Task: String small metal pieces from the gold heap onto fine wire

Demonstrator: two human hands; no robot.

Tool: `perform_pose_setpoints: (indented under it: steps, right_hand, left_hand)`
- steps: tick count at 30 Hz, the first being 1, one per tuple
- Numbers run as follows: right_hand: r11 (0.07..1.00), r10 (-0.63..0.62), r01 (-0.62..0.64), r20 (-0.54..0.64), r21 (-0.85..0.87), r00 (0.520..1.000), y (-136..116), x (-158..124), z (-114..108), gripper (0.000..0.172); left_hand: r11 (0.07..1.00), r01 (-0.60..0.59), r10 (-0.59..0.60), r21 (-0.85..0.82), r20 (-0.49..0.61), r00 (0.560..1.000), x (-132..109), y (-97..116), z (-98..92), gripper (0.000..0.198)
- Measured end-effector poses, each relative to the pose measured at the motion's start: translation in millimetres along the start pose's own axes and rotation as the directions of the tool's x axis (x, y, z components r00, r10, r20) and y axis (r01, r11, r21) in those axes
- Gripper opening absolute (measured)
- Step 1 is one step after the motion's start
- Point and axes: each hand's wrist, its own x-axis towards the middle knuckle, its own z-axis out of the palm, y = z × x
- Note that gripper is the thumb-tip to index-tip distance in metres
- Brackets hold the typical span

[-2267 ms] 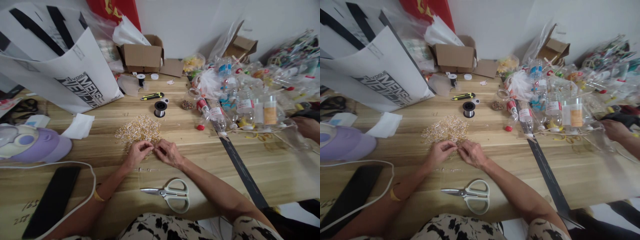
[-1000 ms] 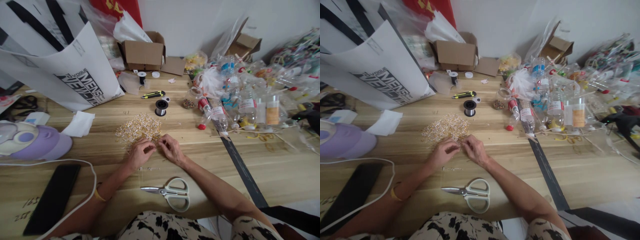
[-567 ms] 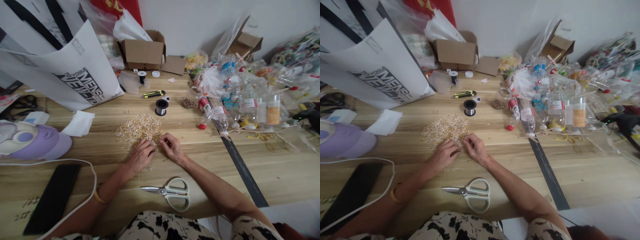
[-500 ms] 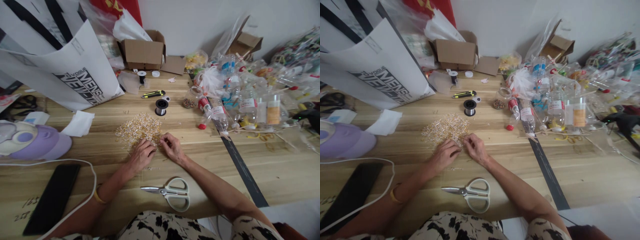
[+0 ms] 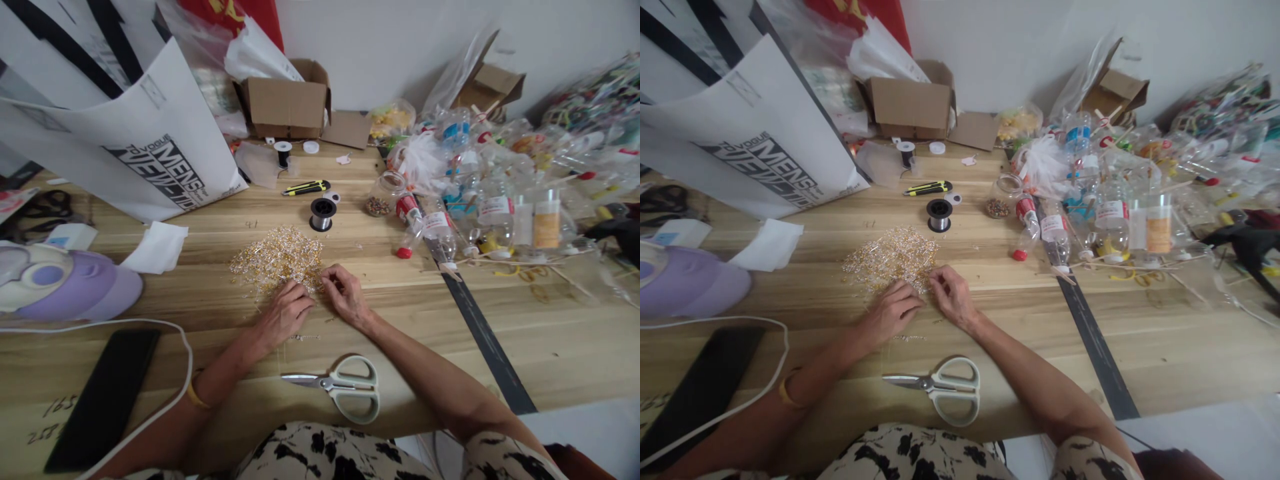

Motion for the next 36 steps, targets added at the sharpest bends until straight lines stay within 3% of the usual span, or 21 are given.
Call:
perform_pose_setpoints:
  steps: [19,36]
  right_hand:
    - [0.998,0.038,-0.038,-0.008,0.041,0.999,0.8,1.8,-1.1,0.013]
    - [0.987,0.131,-0.13,0.0,0.095,0.991,1.6,4.3,-2.6,0.016]
  left_hand:
    - [0.994,-0.042,0.051,-0.096,0.084,0.995,1.9,1.7,-5.0,0.026]
    - [0.997,-0.061,0.067,-0.056,0.117,0.991,5.7,1.6,-8.2,0.025]
